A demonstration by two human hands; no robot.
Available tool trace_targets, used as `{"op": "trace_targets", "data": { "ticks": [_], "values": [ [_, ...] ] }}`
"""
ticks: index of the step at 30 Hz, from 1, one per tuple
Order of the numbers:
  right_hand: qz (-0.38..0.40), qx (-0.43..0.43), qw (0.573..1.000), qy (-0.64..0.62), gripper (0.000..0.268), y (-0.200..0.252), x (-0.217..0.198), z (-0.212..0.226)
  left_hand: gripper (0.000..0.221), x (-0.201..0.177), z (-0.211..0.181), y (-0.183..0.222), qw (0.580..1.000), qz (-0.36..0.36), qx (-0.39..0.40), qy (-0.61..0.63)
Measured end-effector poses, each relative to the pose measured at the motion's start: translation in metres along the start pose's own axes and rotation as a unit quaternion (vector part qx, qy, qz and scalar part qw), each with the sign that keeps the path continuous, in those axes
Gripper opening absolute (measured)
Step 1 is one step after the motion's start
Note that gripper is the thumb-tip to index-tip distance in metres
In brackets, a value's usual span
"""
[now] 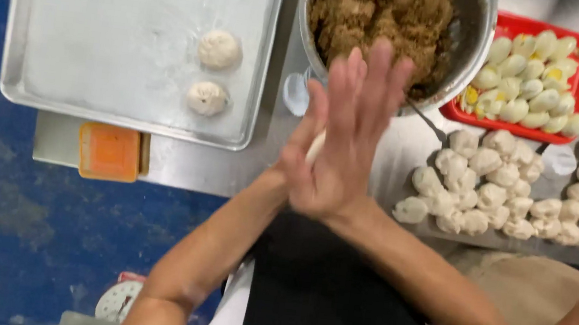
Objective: The recorder prepares stuffed buns by flattening dough balls and filling them with a meat mixture and hard-boiled egg pieces.
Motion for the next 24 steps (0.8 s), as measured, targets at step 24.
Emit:
{"op": "trace_targets", "data": {
  "ticks": [24],
  "values": [
    [0.13,0.273,0.952,-0.041,0.015,0.132,-0.009,-0.167,0.031,-0.107,-0.04,0.054,0.804,-0.103,-0.531,-0.249]
  ]
}}
Point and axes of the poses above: each hand's wrist, its own y-axis away from the middle knuckle, its own x-axis out of the palm, z = x × y, the point moved 2 cm from there along -y, towards the middle knuckle, and after that the axes turned 10 degrees about -y, right-handed, at the moved point
